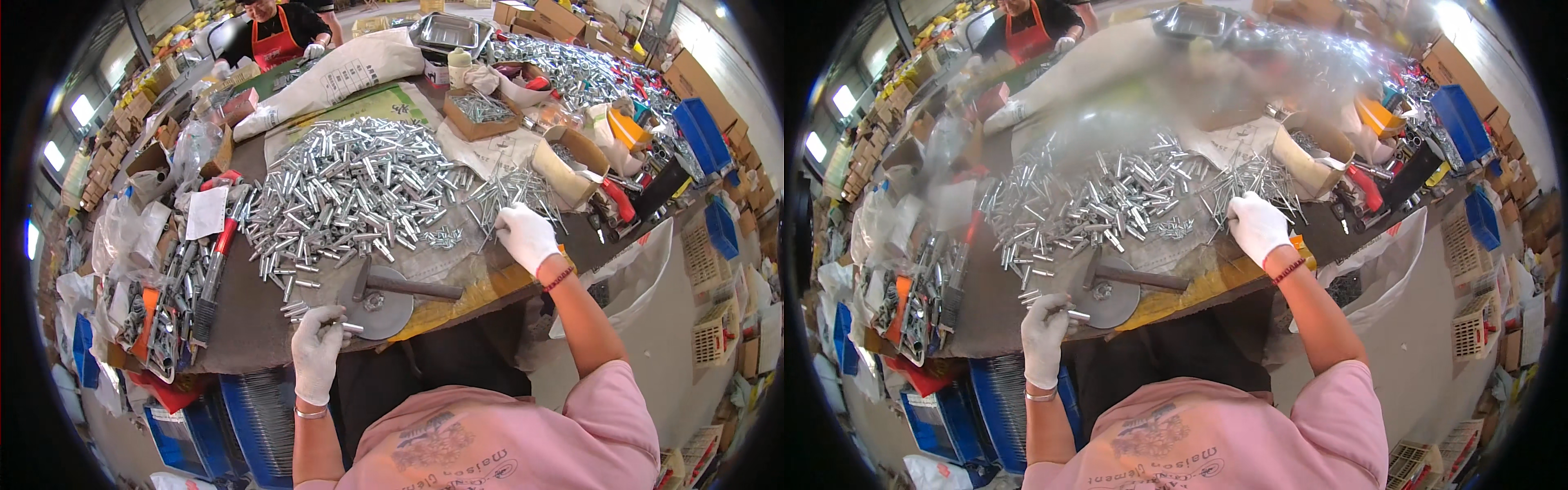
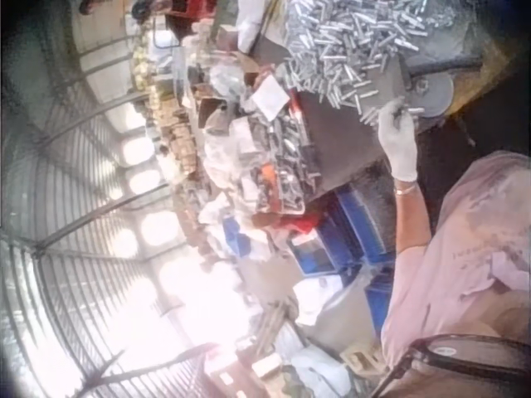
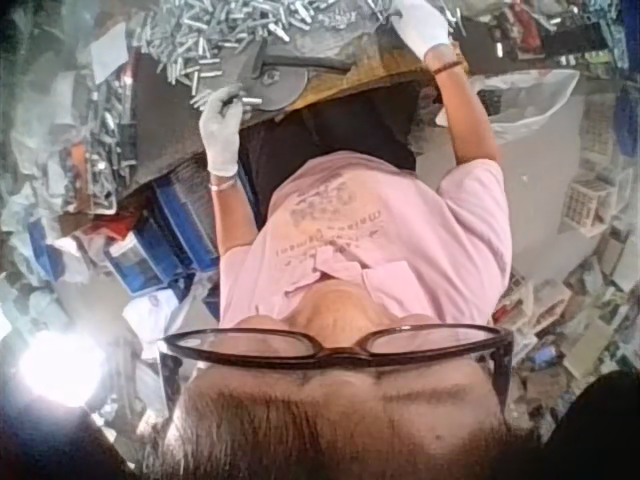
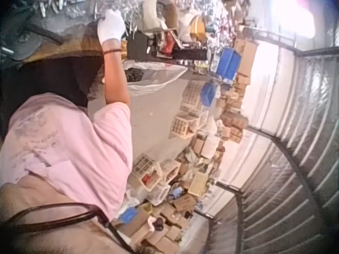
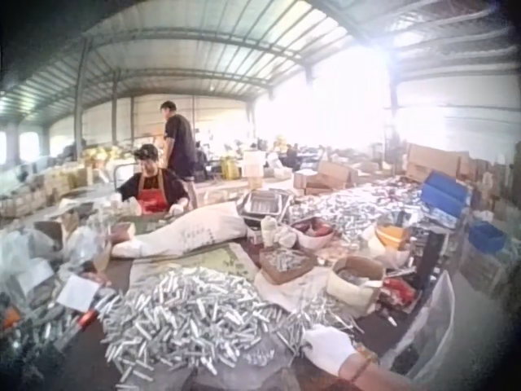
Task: The person assembles metal components by inserting pins into metal sleeves on an anvil, tapping them with a small hammer, and placing the assembled pieces into a blue bin by hand.
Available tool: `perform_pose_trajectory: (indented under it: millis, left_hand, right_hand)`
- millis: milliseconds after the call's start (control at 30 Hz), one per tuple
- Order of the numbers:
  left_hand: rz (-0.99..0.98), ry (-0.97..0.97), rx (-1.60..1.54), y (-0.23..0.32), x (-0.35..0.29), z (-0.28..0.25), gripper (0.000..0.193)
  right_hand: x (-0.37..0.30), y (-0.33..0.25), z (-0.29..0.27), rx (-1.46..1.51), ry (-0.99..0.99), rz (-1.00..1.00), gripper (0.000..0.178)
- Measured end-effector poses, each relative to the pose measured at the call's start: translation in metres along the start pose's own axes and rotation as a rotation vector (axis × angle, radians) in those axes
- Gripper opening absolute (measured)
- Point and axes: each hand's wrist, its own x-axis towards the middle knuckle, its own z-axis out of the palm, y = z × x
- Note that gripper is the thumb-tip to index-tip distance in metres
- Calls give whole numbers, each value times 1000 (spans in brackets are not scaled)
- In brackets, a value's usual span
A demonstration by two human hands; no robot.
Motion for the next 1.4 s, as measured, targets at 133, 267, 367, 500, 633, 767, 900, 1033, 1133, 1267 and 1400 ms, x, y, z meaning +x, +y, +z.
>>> perform_pose_trajectory:
  millis: [133, 267, 367, 500, 633, 767, 900, 1033, 1133, 1267, 1400]
  left_hand:
    - [62, -19, 76, -10, 0, 1, 25]
    - [386, -19, 506, 0, 0, 4, 17]
    - [338, -6, 592, 6, -5, 9, 13]
    - [445, 4, 750, 4, -2, 6, 8]
    - [516, -34, 779, 7, 6, 4, 8]
    - [480, -32, 744, -3, 8, 0, 10]
    - [533, -41, 764, -3, 8, 0, 10]
    - [536, 6, 740, -1, 4, 1, 11]
    - [552, -10, 729, -7, 5, -2, 11]
    - [544, -28, 729, -7, 5, 1, 11]
    - [576, -18, 728, -11, 6, 1, 11]
  right_hand:
    - [-13, 16, -8, 4, 5, 14, 6]
    - [-15, -9, -23, 101, 27, 17, 7]
    - [-9, -19, -13, 54, 19, -234, 9]
    - [4, -32, -7, -194, -5, -493, 3]
    - [5, -42, -6, 124, 178, -451, 8]
    - [-37, -110, -13, 1358, -186, 82, 13]
    - [-67, -153, 17, 1100, -311, -94, 9]
    - [-64, -160, 9, 504, -123, -523, 13]
    - [-64, -159, 12, 263, -124, -654, 11]
    - [-62, -164, 16, 208, -90, -669, 10]
    - [-59, -165, 20, 227, -48, -710, 12]
